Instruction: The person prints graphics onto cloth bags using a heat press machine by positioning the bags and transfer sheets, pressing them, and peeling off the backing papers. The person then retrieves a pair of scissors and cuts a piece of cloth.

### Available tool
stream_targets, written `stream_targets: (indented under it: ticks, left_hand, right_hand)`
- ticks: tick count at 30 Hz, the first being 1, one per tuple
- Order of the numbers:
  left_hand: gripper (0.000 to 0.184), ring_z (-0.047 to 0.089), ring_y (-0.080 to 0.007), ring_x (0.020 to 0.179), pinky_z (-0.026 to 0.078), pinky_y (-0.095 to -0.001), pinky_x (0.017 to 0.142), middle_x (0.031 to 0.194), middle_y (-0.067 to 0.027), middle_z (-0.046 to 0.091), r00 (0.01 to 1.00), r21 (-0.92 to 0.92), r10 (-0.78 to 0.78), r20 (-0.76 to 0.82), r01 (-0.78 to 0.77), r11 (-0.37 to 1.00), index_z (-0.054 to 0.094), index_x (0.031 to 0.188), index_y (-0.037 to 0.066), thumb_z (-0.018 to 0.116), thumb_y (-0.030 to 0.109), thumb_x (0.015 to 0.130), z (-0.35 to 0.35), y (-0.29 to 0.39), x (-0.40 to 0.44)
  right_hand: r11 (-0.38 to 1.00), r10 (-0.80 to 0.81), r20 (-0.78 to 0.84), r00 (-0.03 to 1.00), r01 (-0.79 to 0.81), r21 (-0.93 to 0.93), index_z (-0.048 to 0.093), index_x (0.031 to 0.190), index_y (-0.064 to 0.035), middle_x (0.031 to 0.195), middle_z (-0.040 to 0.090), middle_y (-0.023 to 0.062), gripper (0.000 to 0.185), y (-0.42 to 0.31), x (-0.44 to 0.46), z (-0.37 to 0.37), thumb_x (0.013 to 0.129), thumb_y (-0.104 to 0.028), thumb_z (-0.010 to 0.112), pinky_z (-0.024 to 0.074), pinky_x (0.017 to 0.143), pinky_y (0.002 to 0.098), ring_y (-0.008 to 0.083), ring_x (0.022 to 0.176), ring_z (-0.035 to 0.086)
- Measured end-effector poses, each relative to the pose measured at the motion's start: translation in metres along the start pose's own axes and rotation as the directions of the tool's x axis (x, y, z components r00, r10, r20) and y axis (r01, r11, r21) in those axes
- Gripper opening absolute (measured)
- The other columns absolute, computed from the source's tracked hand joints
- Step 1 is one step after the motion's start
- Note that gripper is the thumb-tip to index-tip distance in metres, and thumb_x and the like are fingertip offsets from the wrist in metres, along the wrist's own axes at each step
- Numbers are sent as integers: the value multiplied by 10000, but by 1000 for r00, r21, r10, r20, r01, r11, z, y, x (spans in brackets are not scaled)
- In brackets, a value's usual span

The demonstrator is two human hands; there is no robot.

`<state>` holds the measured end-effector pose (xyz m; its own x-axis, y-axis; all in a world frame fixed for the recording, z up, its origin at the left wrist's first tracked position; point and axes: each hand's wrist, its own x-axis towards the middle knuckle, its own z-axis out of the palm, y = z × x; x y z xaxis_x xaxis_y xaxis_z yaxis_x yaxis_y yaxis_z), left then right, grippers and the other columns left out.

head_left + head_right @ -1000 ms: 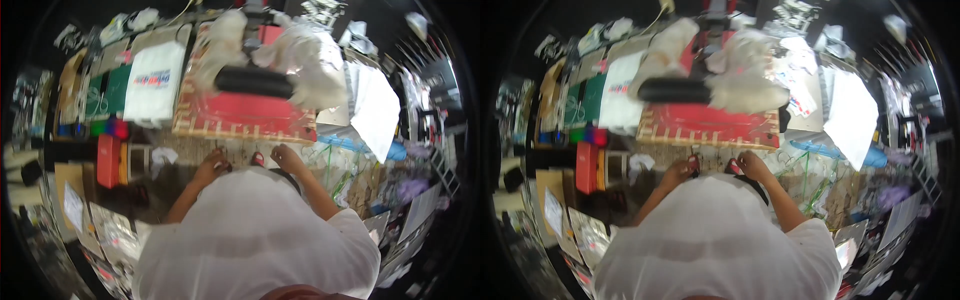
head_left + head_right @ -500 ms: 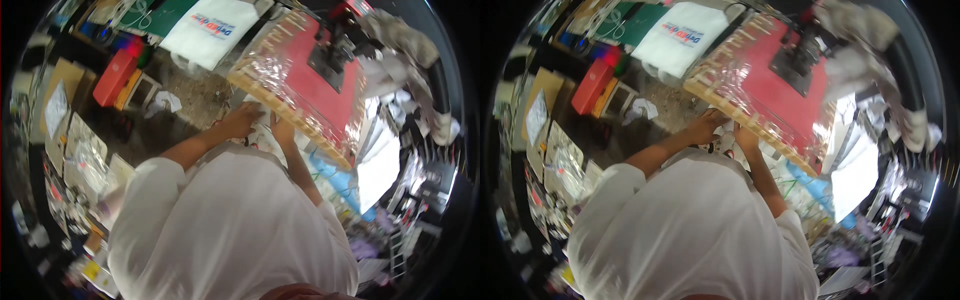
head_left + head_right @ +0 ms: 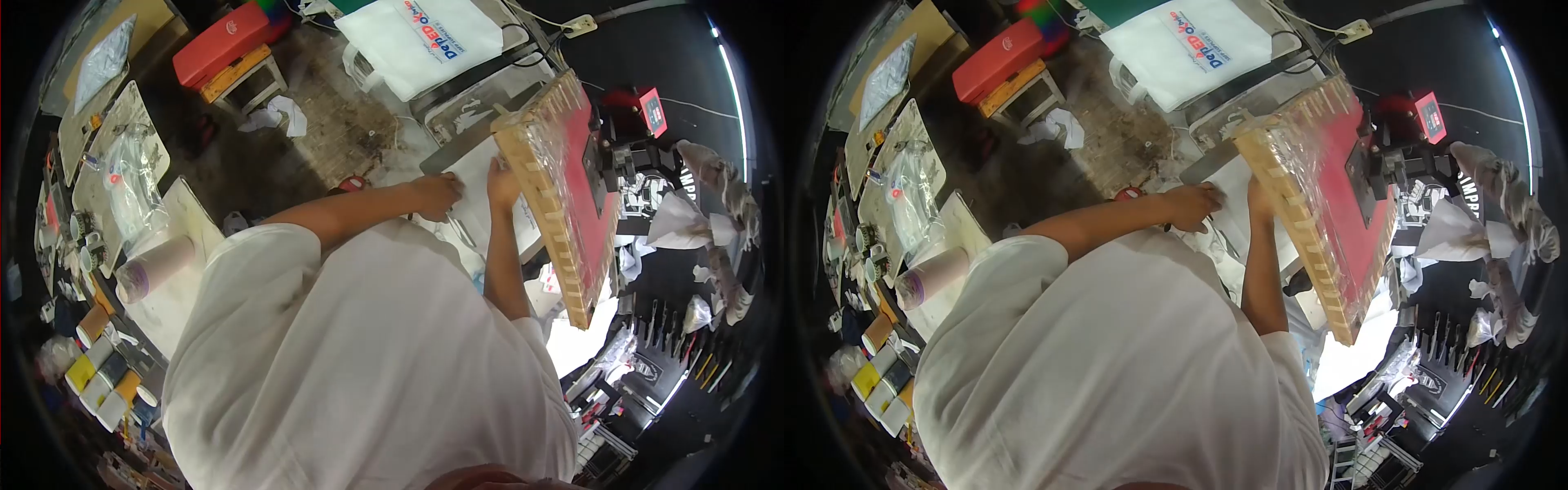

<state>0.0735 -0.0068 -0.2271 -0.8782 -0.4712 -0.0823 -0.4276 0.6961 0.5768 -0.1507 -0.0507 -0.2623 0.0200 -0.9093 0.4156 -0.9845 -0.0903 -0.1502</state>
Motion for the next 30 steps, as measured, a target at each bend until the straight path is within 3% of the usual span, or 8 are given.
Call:
stream_targets:
  ticks: [11, 13, 14, 16, 21, 25, 27, 30]
  left_hand:
    - [701, 306, -320, 1421, 270, -376, 1173, 1506, -145, 398, 980, -5, 2, 199, -2, 1000, 518, 1343, -35, 698, 408, 830, -1, -9, 7]
    - [437, 495, -325, 1230, 395, -397, 1057, 1166, -142, 633, 1000, -80, -2, -22, 0, 997, 668, 1033, 9, 710, 373, 794, 4, -9, 3]
    - [437, 495, -325, 1230, 395, -397, 1057, 1166, -142, 633, 1000, -73, 10, -12, -11, 997, 668, 1033, 9, 710, 373, 794, 4, -10, 6]
    - [695, 286, -293, 1439, 238, -375, 1189, 1494, -143, 418, 967, -102, -97, 236, 123, 987, 531, 1328, -39, 691, 420, 830, -13, -2, 7]
    - [675, 343, -276, 1411, 232, -377, 1191, 1443, -163, 476, 990, -72, -35, 138, 45, 996, 543, 1307, -48, 676, 422, 843, 4, -12, 9]
    - [674, 398, -305, 1376, 245, -390, 1183, 1413, -188, 506, 997, -106, -11, 73, 19, 994, 563, 1282, -51, 672, 457, 852, 4, -15, 8]
    - [663, 405, -310, 1371, 254, -398, 1178, 1416, -191, 504, 998, -123, -17, 64, 25, 992, 576, 1268, -45, 670, 465, 856, 8, -17, 8]
    - [636, 420, -318, 1360, 273, -408, 1167, 1415, -196, 507, 999, -130, -32, 39, 37, 991, 601, 1242, -34, 673, 470, 860, 4, -14, 8]
  right_hand:
    - [993, 112, 192, 975, -103, -56, 725, 893, -9, 922, 699, 215, 262, -25, 33, -15, 738, -220, 725, 546, 792, 425, 360, 852, 680]
    - [984, 177, 256, 950, -177, -26, 721, 867, -5, 913, 694, 220, 238, -27, 32, -20, 739, -206, 719, 545, 789, 427, 364, 852, 674]
    - [988, 148, 218, 965, -152, 5, 715, 844, -6, 909, 689, 218, 215, -25, 33, -18, 737, -192, 714, 543, 788, 432, 364, 859, 670]
    - [990, 133, 172, 976, -140, 32, 709, 821, -6, 904, 685, 217, 193, -22, 30, -17, 735, -179, 710, 541, 786, 438, 365, 867, 665]
    - [950, 262, 251, 932, -295, 103, 688, 811, -14, 1000, 674, 206, 174, -25, 24, -21, 725, -164, 702, 537, 849, 432, 371, 928, 653]
    - [969, 220, 101, 970, -229, 97, 679, 837, -3, 1037, 673, 205, 183, -31, 21, -16, 722, -145, 691, 529, 889, 430, 374, 978, 642]
    - [980, 192, 256, 948, -198, 0, 674, 846, 5, 1038, 674, 203, 194, -26, 29, -7, 726, -147, 683, 519, 916, 436, 376, 1017, 628]
    - [963, 247, 255, 935, -267, 47, 673, 850, 6, 1067, 670, 224, 199, -26, 31, -9, 729, -152, 677, 530, 893, 435, 371, 991, 642]
